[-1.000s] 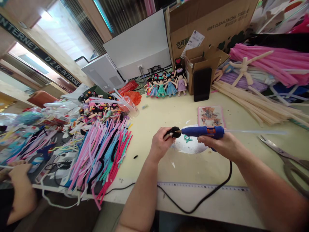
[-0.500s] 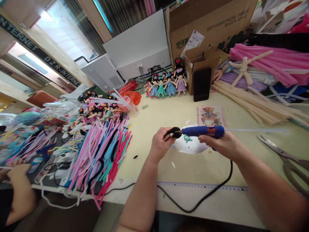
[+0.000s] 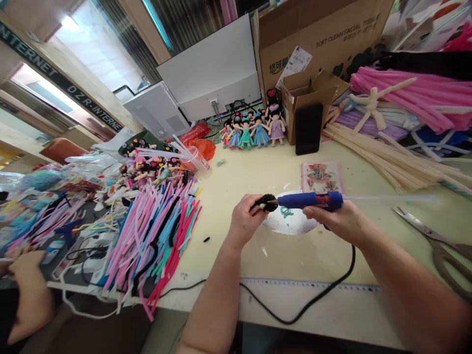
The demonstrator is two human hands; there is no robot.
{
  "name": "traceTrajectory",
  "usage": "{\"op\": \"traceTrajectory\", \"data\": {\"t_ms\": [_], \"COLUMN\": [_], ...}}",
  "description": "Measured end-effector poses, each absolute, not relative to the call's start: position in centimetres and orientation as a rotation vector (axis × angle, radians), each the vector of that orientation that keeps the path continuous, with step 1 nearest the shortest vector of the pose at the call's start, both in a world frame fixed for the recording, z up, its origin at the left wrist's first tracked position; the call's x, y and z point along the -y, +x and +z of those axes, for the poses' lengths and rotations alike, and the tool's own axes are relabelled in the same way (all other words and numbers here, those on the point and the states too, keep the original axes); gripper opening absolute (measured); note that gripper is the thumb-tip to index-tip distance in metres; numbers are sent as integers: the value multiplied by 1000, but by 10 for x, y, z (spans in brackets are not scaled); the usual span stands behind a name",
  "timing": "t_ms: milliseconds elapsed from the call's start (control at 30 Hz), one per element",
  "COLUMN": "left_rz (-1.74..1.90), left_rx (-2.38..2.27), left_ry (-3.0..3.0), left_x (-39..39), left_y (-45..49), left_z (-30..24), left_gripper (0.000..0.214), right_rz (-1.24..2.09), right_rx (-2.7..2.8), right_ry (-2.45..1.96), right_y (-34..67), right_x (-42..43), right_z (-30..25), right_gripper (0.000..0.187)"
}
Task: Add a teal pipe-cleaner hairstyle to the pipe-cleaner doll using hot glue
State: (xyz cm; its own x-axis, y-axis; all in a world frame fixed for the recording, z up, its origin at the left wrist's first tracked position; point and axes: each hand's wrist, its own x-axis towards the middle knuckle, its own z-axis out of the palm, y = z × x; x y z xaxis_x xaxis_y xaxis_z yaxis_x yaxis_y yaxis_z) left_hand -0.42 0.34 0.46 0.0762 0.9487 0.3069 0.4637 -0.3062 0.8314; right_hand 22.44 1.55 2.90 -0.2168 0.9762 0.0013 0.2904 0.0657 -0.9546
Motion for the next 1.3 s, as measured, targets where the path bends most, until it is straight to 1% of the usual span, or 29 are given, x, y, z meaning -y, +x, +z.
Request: {"op": "traceTrajectory", "data": {"t_ms": [800, 1167, 1300], "left_rz": [1191, 1198, 1200], "left_rx": [-1393, -1393, -1383], "left_ry": [1843, 1809, 1754], "left_x": [-3, -3, -3], "left_y": [-4, -4, -3], "left_z": [4, 6, 5], "left_gripper": [30, 30, 30], "right_rz": [1175, 1190, 1194], "right_rx": [1623, 1595, 1569], "right_ry": [-1367, -1245, -1247], "right_y": [226, 223, 224], "right_x": [-18, -16, -16], "right_z": [23, 30, 28], "right_gripper": [35, 31, 34]}}
